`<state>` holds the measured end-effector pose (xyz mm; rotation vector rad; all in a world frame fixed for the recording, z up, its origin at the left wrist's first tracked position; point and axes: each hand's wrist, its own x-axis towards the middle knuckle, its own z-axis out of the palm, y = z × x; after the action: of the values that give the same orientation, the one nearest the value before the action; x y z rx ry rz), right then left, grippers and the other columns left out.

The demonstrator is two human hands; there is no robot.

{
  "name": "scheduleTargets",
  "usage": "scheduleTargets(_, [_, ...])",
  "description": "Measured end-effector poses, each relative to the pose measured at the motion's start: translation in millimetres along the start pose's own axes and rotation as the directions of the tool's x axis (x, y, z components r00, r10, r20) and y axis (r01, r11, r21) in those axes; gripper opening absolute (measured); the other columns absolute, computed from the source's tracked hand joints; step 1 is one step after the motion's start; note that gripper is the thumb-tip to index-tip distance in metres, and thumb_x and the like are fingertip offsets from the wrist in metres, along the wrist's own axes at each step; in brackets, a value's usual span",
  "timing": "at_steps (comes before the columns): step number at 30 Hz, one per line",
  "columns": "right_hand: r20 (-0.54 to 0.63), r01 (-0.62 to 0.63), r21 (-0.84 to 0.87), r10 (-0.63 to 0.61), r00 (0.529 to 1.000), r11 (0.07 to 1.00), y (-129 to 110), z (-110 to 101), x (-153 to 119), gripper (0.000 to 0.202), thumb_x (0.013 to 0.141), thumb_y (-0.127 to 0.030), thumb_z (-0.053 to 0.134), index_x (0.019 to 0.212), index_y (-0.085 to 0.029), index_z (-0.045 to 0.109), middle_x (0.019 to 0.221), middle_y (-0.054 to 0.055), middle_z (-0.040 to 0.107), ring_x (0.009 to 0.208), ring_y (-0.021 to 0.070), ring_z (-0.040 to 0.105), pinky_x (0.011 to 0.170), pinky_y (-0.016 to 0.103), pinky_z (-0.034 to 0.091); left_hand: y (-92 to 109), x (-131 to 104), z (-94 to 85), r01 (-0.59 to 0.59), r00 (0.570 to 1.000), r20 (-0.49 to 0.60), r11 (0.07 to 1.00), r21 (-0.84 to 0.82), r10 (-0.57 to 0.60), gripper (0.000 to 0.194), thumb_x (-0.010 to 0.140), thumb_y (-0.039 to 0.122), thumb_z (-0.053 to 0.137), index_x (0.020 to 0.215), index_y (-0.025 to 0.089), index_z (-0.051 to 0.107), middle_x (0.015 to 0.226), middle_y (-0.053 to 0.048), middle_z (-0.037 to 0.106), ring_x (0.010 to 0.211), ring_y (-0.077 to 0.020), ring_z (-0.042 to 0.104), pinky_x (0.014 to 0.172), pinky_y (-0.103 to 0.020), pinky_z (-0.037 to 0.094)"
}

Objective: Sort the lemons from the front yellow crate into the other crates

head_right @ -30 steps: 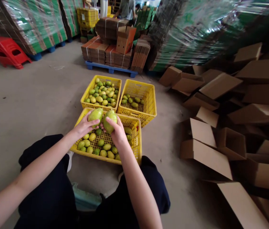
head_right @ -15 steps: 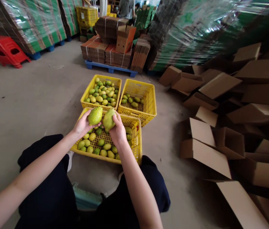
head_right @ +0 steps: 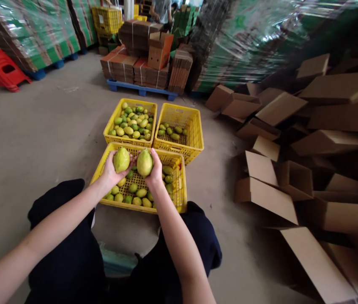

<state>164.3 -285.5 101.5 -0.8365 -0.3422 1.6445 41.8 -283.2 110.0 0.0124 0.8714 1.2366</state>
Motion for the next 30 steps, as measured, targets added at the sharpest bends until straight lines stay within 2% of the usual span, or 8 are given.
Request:
scheduleTargets(5, [0.064,0.204,-0.162,-0.196,0.978,0.965,-9,0,2,0.035,0.080,-0.051,0.066,0.069,-0.018,0.072,0.061,0.002,0.071,0.067,0.0212,0.070,0.069,0.034,0.061,-3,2,2.1,-0.169,0.967,0.210,0.979,0.111,0.143,0.029,0.086,0.030,0.050,0.074,0.016,0.072,0.070,-0.007,0.072,0.072,-0.0212,0.071,0.068,-0.031,0.059])
scheduleTargets(8, [0.305,0.546,-0.399,-0.455,0.837,0.737,-21,1,-13,0.031,0.082,-0.047,0.069,0.072,-0.019,0.078,0.071,0.002,0.076,0.070,0.0197,0.070,0.073,0.031,0.057,-1,-5,-1.9,-0.441,0.854,0.399,0.871,0.215,0.334,0.024,0.077,0.033,0.058,0.068,0.017,0.074,0.070,-0.004,0.072,0.072,-0.0193,0.069,0.066,-0.027,0.055])
scheduleTargets(11, [0.575,0.745,-0.497,-0.474,0.667,0.445,-35,3,-32,0.030,0.090,-0.043,0.064,0.079,-0.021,0.081,0.079,0.003,0.079,0.076,0.0205,0.072,0.076,0.031,0.055,4,-13,-7.7,-0.657,0.701,0.555,0.707,0.260,0.447,0.026,0.076,0.035,0.059,0.065,0.019,0.077,0.070,-0.003,0.073,0.068,-0.0174,0.066,0.066,-0.026,0.052])
scheduleTargets(15, [0.684,0.813,-0.491,-0.440,0.583,0.314,-43,7,-42,0.031,0.094,-0.041,0.059,0.083,-0.021,0.081,0.083,0.004,0.079,0.078,0.0212,0.073,0.076,0.032,0.054,10,-16,-11.8,-0.743,0.627,0.624,0.598,0.300,0.467,0.029,0.078,0.036,0.057,0.064,0.020,0.078,0.069,-0.003,0.073,0.067,-0.0192,0.065,0.067,-0.029,0.051])
scheduleTargets(19, [0.555,0.692,-0.519,-0.417,0.719,0.503,-33,8,-34,0.034,0.088,-0.048,0.064,0.075,-0.020,0.078,0.077,0.004,0.076,0.078,0.0221,0.071,0.078,0.032,0.054,8,-15,-9.5,-0.680,0.697,0.548,0.669,0.301,0.463,0.026,0.075,0.036,0.060,0.063,0.018,0.076,0.069,-0.004,0.072,0.066,-0.0187,0.065,0.066,-0.029,0.052])
scheduleTargets(23, [0.221,0.123,-0.161,-0.086,0.972,0.979,-19,6,-17,0.038,0.089,-0.053,0.057,0.077,-0.020,0.071,0.071,0.004,0.071,0.069,0.0209,0.067,0.066,0.033,0.057,5,-11,-3.1,-0.300,0.921,0.300,0.944,0.136,0.250,0.023,0.077,0.031,0.056,0.065,0.017,0.070,0.066,-0.003,0.070,0.060,-0.0162,0.065,0.061,-0.027,0.055])
scheduleTargets(26, [0.182,-0.156,0.145,0.129,0.975,0.977,-17,3,-7,0.026,0.090,-0.040,0.051,0.095,-0.020,0.068,0.083,0.006,0.074,0.069,0.0201,0.066,0.061,0.033,0.059,9,-6,0.9,-0.023,0.988,0.155,1.000,-0.016,0.025,0.025,0.084,0.029,0.050,0.077,0.014,0.070,0.071,-0.007,0.072,0.063,-0.0176,0.069,0.061,-0.028,0.058])
scheduleTargets(30, [0.191,-0.187,0.264,0.139,0.972,0.946,-18,0,-1,0.034,0.087,-0.032,0.050,0.114,-0.017,0.064,0.086,0.009,0.074,0.061,0.0163,0.062,0.049,0.024,0.053,14,-6,3.4,0.013,0.996,0.090,0.995,-0.098,-0.004,0.031,0.087,0.028,0.045,0.090,0.010,0.070,0.075,-0.011,0.074,0.066,-0.0194,0.072,0.060,-0.027,0.060])
